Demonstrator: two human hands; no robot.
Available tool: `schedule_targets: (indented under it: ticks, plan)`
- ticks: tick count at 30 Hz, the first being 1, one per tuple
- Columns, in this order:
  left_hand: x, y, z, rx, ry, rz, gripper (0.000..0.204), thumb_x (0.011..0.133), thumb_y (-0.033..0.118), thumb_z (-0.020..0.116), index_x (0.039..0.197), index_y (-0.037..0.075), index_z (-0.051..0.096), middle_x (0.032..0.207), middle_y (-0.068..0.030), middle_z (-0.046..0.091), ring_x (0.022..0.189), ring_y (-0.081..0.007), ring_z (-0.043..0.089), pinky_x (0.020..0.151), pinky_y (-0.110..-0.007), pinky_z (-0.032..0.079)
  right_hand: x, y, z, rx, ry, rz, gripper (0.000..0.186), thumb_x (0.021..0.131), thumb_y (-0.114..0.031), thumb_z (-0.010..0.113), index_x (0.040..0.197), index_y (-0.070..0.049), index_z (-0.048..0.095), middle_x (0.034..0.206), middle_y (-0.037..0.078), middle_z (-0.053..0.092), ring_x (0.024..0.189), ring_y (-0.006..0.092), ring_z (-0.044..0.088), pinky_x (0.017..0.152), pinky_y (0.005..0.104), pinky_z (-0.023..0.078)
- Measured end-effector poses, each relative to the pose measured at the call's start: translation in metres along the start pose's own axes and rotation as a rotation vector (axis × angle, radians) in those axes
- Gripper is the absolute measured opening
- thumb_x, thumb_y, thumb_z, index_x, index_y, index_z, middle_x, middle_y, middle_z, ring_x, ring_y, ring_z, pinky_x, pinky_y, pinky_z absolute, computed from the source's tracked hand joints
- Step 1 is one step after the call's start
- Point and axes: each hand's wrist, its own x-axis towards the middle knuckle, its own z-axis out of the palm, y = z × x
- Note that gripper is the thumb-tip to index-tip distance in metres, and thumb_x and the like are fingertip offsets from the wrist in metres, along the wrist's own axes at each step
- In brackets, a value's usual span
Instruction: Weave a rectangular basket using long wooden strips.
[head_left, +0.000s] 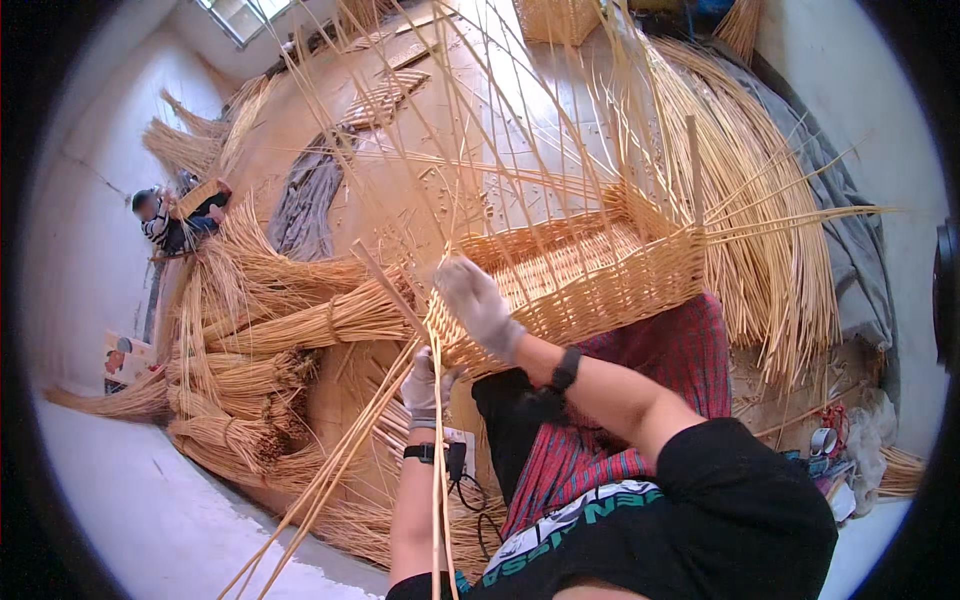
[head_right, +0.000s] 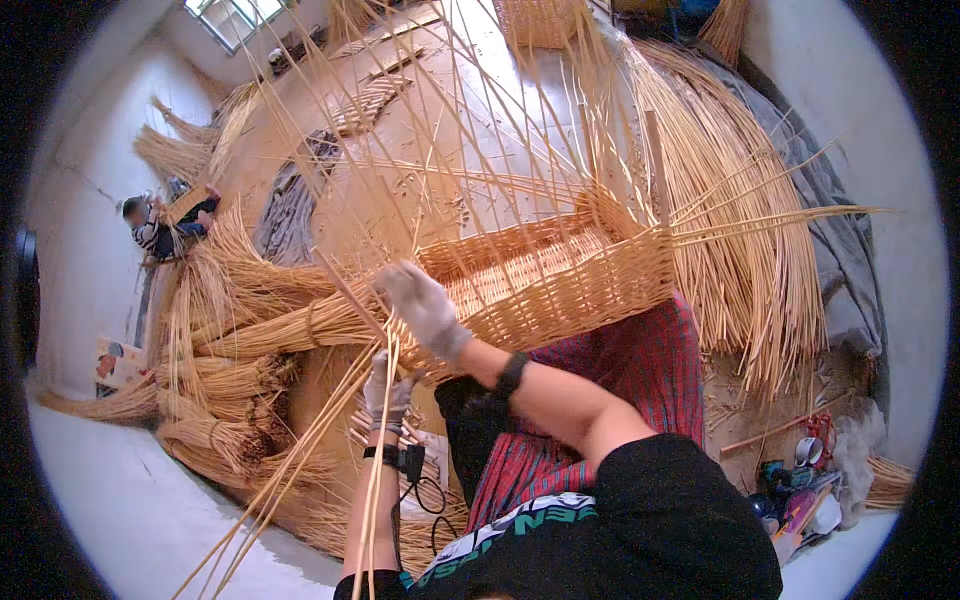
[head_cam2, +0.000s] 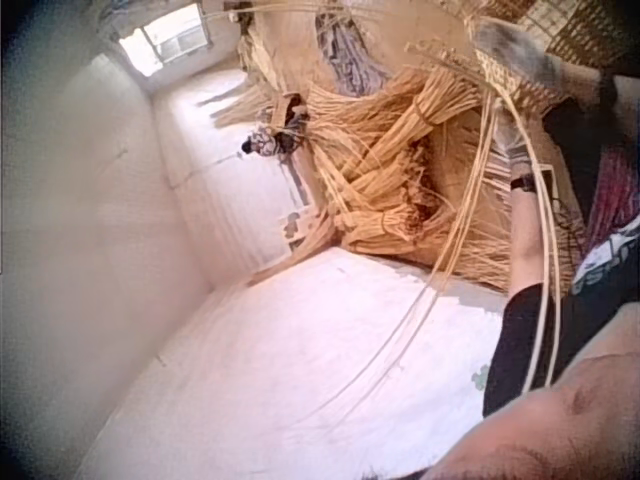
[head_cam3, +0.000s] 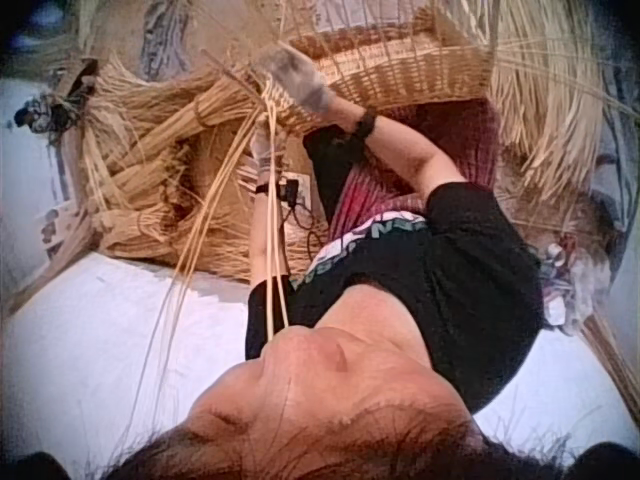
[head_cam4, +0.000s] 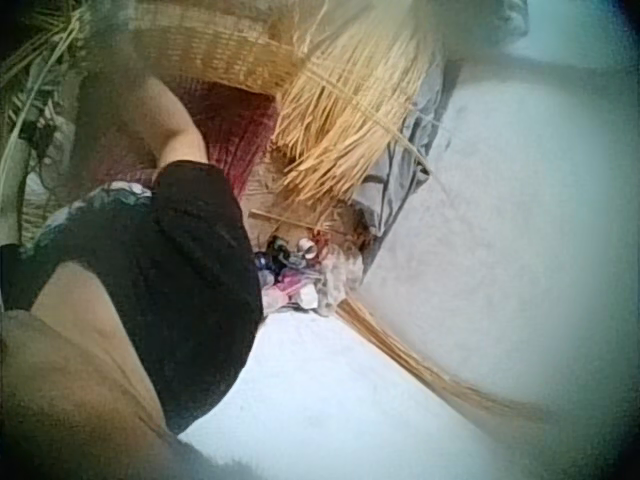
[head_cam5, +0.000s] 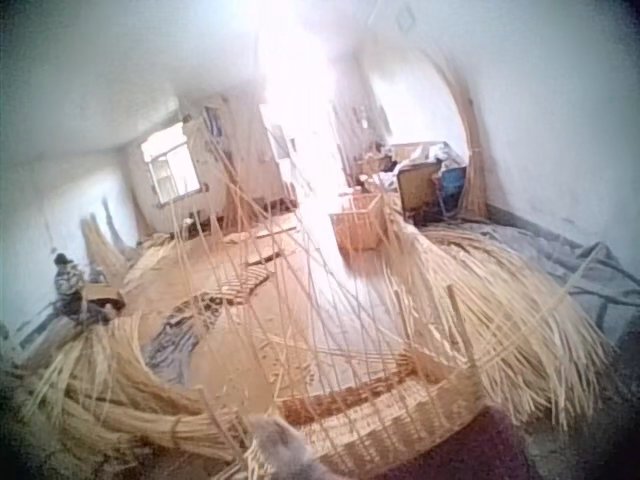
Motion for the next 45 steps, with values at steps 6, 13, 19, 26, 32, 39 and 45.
schedule_targets:
  ticks: [6, 13, 19, 26, 32, 39, 45]
  plan:
    - [-0.005, 0.004, -0.012, -0.125, 0.052, 0.129, 0.064, 0.073, 0.036, 0.088, 0.122, 0.017, 0.050, 0.087, -0.0096, 0.070, 0.074, -0.0313, 0.070, 0.065, -0.043, 0.054, -0.074, -0.008, -0.121, 0.089, 0.225, 0.207, 0.030, 0.104, -0.034, 0.057, 0.093, -0.007, 0.062, 0.071, 0.001, 0.060, 0.063, 0.0126, 0.056, 0.063, 0.0334, 0.053]
    - [-0.009, 0.095, -0.010, -0.189, 0.304, 0.156, 0.036, 0.096, 0.020, 0.064, 0.128, 0.008, 0.052, 0.108, -0.0193, 0.068, 0.100, -0.0405, 0.066, 0.082, -0.049, 0.052, -0.074, -0.021, -0.164, -0.025, 0.358, 0.375, 0.017, 0.097, -0.018, 0.069, 0.105, -0.003, 0.072, 0.094, 0.004, 0.072, 0.077, 0.0119, 0.066, 0.067, 0.0254, 0.054]
    - [0.049, 0.115, 0.003, -0.502, -0.175, -0.239, 0.028, 0.097, 0.019, 0.063, 0.120, 0.007, 0.052, 0.083, -0.0156, 0.067, 0.060, -0.0289, 0.067, 0.050, -0.043, 0.053, -0.039, -0.034, -0.103, -0.328, 0.253, 0.189, 0.025, 0.097, -0.008, 0.062, 0.121, -0.007, 0.062, 0.116, 0.013, 0.068, 0.103, 0.0200, 0.068, 0.087, 0.0320, 0.058]
    - [0.051, 0.114, 0.009, -0.893, -0.142, -0.524, 0.020, 0.098, 0.019, 0.064, 0.093, 0.008, 0.048, 0.074, -0.0049, 0.053, 0.050, -0.0151, 0.053, 0.040, -0.031, 0.048, 0.061, -0.054, -0.037, -0.975, -0.041, -0.277, 0.071, 0.094, 0.002, 0.055, 0.155, -0.019, 0.027, 0.118, 0.025, 0.063, 0.096, 0.0332, 0.066, 0.088, 0.0370, 0.056]
    - [0.058, 0.106, 0.011, -1.146, -0.252, -0.569, 0.023, 0.094, 0.004, 0.066, 0.096, 0.012, 0.044, 0.080, -0.0049, 0.055, 0.051, -0.0178, 0.060, 0.036, -0.033, 0.050, -0.051, -0.056, -0.155, -0.242, 0.040, -0.091, 0.021, 0.106, -0.010, 0.047, 0.127, -0.012, 0.045, 0.090, 0.011, 0.067, 0.078, 0.0188, 0.065, 0.074, 0.0386, 0.060]
    - [0.074, 0.111, 0.025, -0.716, -0.079, -0.645, 0.055, 0.072, 0.045, 0.090, 0.086, 0.011, 0.048, 0.070, -0.0030, 0.058, 0.044, -0.0148, 0.052, 0.035, -0.033, 0.041, -0.082, -0.076, -0.127, -0.293, 0.039, 0.116, 0.015, 0.106, -0.019, 0.049, 0.113, -0.008, 0.057, 0.101, 0.010, 0.069, 0.096, 0.0256, 0.070, 0.080, 0.0388, 0.061]
    - [0.053, 0.137, 0.011, -1.029, 0.173, -0.631, 0.021, 0.099, 0.018, 0.062, 0.113, 0.004, 0.055, 0.087, -0.0106, 0.066, 0.057, -0.0220, 0.064, 0.046, -0.036, 0.051, -0.063, -0.092, -0.178, -0.406, 0.264, 0.275, 0.008, 0.096, -0.013, 0.069, 0.102, -0.009, 0.066, 0.095, 0.004, 0.073, 0.082, 0.0108, 0.068, 0.063, 0.0254, 0.054]
